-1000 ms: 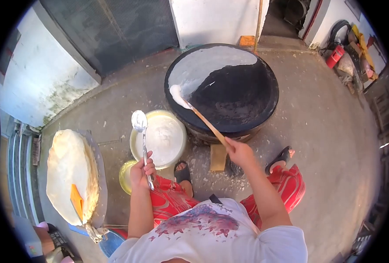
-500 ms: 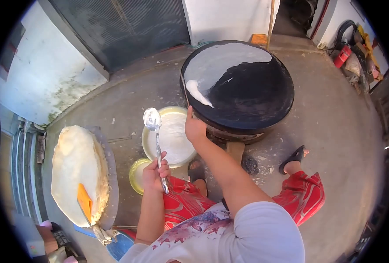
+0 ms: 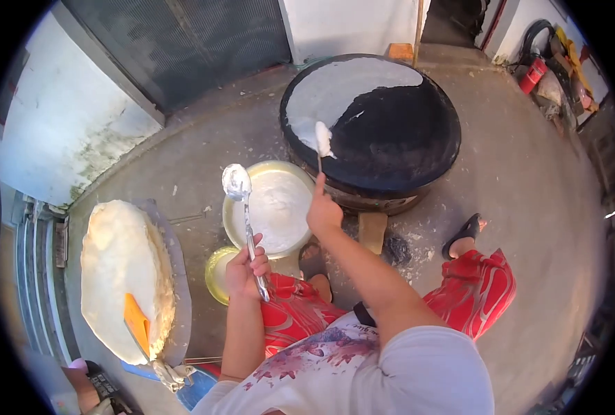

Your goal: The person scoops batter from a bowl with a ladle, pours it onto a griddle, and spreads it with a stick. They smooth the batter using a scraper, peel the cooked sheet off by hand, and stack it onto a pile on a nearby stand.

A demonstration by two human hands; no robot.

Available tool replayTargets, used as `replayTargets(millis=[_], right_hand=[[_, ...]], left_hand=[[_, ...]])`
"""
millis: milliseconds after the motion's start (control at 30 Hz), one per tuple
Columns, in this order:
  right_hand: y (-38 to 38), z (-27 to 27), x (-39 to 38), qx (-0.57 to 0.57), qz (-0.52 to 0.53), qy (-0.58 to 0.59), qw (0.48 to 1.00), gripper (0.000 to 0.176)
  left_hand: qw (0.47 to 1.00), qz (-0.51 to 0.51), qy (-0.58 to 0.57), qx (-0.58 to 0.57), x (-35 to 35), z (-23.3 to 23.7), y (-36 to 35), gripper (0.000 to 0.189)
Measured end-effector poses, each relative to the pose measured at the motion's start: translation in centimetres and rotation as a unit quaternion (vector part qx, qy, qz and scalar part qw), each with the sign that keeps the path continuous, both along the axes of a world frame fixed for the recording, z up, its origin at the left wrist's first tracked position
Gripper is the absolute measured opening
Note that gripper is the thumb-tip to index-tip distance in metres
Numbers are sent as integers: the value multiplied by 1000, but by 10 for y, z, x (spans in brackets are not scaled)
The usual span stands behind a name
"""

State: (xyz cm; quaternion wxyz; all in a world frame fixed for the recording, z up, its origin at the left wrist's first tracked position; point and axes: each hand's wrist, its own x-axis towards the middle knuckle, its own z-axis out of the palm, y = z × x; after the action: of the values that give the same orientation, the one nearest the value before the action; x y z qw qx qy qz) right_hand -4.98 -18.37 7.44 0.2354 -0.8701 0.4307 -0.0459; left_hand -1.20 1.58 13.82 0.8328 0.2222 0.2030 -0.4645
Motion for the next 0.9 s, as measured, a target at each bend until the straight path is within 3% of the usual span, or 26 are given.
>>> replayTargets(millis=[67,200,267,400,433,533,567,667,800,867,900], right_hand=[[13,34,-39,99,-14,2,995,72],[38,31,-52,117,7,-23,993,72],[26,-5,-29,-8,54,-4,999,75],[13,7,-63,47,-44,-9,998,77],[19,26,-77,107,-60,21,992,78],[34,14,-84,97,-27,-25,995,77],[35,10,-79,45,28,-22,998,74],[11,-11,-72,-15,5,10,1000,78],[0,27,-112,68,-58,80,993,81],[6,11,-116,36,-61,44,996,78],[9,3,-113,-8,7,49,999,74]], left_hand=[[1000,-4,-6,4,1,2,1,32],[999,-5,-40,25,1,4,-2,32],[999,-9,-43,24,1,5,-2,32],[999,-13,-26,33,1,4,0,31],[999,-10,-25,37,1,3,-2,31],[998,-10,-43,39,2,3,-7,30],[998,-8,-40,39,1,4,-8,29],[998,-21,-35,45,0,7,-10,28],[997,-27,-41,52,0,5,-12,28],[997,-16,-57,57,1,3,-13,28],[997,-15,-57,57,0,5,-14,29]])
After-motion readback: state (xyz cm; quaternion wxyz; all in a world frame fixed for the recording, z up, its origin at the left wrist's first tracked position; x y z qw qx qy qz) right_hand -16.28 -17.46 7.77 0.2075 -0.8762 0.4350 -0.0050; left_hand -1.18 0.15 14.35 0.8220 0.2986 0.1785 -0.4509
